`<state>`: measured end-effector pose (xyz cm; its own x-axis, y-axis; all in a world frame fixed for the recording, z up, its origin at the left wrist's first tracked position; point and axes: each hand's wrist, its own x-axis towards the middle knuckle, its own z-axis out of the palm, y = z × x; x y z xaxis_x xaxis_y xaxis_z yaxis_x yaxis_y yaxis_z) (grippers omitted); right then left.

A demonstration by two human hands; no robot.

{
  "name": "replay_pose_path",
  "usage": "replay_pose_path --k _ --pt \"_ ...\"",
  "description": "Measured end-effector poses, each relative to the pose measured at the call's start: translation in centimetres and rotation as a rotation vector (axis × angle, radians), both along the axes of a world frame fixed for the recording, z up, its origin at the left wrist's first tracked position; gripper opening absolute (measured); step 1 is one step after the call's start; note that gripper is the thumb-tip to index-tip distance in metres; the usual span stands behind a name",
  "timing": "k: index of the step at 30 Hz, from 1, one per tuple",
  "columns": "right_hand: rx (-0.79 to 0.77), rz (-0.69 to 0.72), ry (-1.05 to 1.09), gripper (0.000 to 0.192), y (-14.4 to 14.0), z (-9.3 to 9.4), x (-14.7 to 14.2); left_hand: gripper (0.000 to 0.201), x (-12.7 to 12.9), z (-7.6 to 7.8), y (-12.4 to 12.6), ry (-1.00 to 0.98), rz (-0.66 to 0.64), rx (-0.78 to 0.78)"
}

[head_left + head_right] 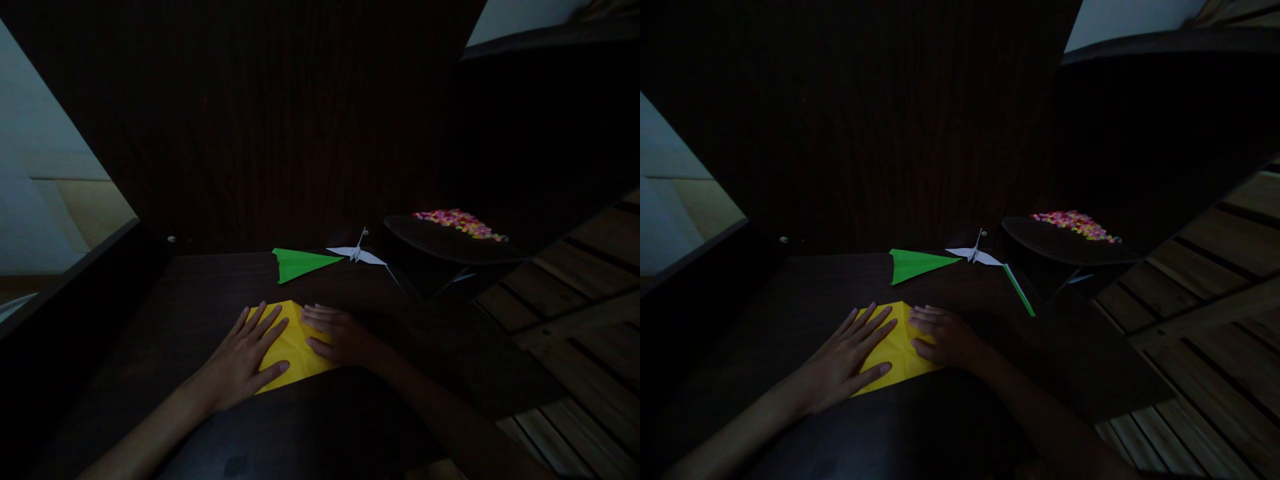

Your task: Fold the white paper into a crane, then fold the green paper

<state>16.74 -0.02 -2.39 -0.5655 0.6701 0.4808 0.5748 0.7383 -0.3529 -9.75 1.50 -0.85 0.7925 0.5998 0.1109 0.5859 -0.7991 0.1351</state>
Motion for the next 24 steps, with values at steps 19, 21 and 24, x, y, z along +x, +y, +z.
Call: replay_pose_path --k 19,21,24 --pt "-0.040 -0.003 -0.145 0.035 -0.03 0.16 -0.11 0.070 -0.01 -0.05 0.06 0.007 0.001 -0.006" --pt "-0.054 -0.015 -0.163 0.037 -0.03 0.09 -0.13 0.070 0.00 -0.08 0.06 0.000 -0.001 -0.001" --pt "-0.109 -0.036 -0.203 0.043 -0.11 0.33 -0.20 0.070 -0.03 -0.17 0.04 0.004 -0.001 -0.005"
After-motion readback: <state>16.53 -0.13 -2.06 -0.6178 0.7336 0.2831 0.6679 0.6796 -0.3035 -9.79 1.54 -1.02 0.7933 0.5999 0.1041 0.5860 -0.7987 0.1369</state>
